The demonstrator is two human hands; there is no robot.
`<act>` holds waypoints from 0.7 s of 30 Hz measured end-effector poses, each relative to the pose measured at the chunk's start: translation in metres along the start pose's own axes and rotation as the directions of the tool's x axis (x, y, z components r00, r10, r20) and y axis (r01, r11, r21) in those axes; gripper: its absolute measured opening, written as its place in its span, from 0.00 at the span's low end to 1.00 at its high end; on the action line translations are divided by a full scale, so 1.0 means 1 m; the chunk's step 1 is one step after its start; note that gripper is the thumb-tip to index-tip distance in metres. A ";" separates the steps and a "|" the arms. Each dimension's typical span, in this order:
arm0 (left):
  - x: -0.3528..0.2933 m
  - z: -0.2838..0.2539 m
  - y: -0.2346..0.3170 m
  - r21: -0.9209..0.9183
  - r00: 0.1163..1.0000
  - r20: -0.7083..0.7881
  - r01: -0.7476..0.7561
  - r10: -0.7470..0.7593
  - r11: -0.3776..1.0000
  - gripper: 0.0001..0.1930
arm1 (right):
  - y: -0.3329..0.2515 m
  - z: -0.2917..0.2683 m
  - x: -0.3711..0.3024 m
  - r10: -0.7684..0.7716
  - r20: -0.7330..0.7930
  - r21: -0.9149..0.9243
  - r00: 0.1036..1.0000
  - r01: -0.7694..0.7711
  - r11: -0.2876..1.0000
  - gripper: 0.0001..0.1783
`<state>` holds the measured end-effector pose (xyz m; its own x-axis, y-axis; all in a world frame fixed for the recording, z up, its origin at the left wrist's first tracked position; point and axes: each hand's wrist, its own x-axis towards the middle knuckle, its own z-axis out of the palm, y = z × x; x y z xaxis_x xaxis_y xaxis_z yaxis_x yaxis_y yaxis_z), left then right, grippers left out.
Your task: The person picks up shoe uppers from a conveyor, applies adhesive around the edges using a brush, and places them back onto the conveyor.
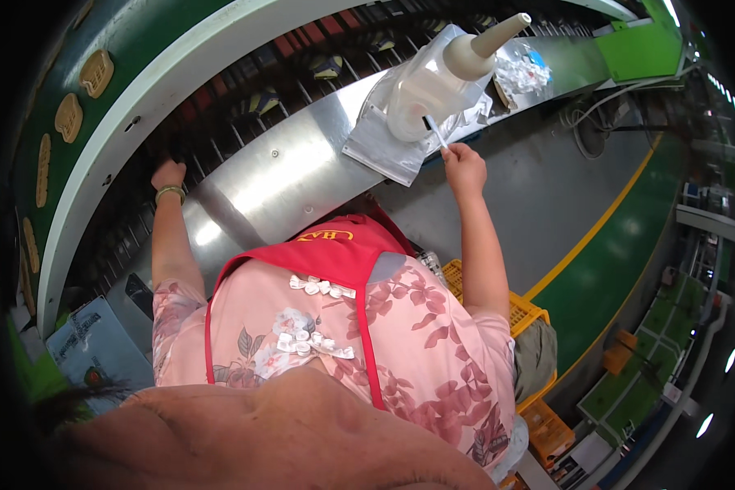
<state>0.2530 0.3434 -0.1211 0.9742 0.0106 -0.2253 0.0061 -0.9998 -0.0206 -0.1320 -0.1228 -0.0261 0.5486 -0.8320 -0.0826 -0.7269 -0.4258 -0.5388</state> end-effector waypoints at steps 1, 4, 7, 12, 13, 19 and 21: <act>-0.004 -0.005 -0.002 0.000 1.000 0.005 0.004 -0.004 1.000 0.33 | -0.004 -0.003 0.001 -0.025 -0.014 -0.177 1.000 0.022 0.984 0.13; -0.017 -0.015 -0.006 -0.106 0.999 0.016 0.033 -0.031 0.994 0.25 | -0.019 -0.005 0.002 -0.056 0.008 -0.347 0.998 0.055 0.936 0.13; -0.042 -0.026 -0.013 -0.975 0.975 0.219 0.218 0.035 0.040 0.12 | -0.024 0.001 0.006 -0.138 0.035 -0.423 0.990 0.140 0.895 0.13; -0.103 -0.042 0.003 -0.784 0.961 -0.104 0.078 0.255 -0.615 0.19 | -0.029 0.013 0.017 -0.156 0.134 -0.535 0.979 0.204 0.820 0.12; -0.111 -0.042 0.005 -0.761 0.954 -0.067 0.141 0.293 -0.633 0.20 | -0.028 0.015 0.019 -0.166 0.152 -0.549 0.974 0.223 0.805 0.12; -0.144 -0.038 0.018 -0.738 0.919 -0.114 0.176 0.377 -0.652 0.26 | 0.002 0.026 0.023 0.032 0.270 -0.019 0.962 -0.028 0.999 0.14; -0.156 -0.045 0.028 -0.635 0.925 -0.202 0.127 0.323 -0.762 0.29 | 0.005 0.026 0.023 0.135 0.440 0.291 0.888 -0.284 0.914 0.14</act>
<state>0.1108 0.3129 -0.0429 0.9483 -0.3168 -0.0180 0.2626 0.7515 0.6053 -0.1119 -0.1346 -0.0523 0.5704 -0.6399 -0.5150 -0.6994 -0.0496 -0.7130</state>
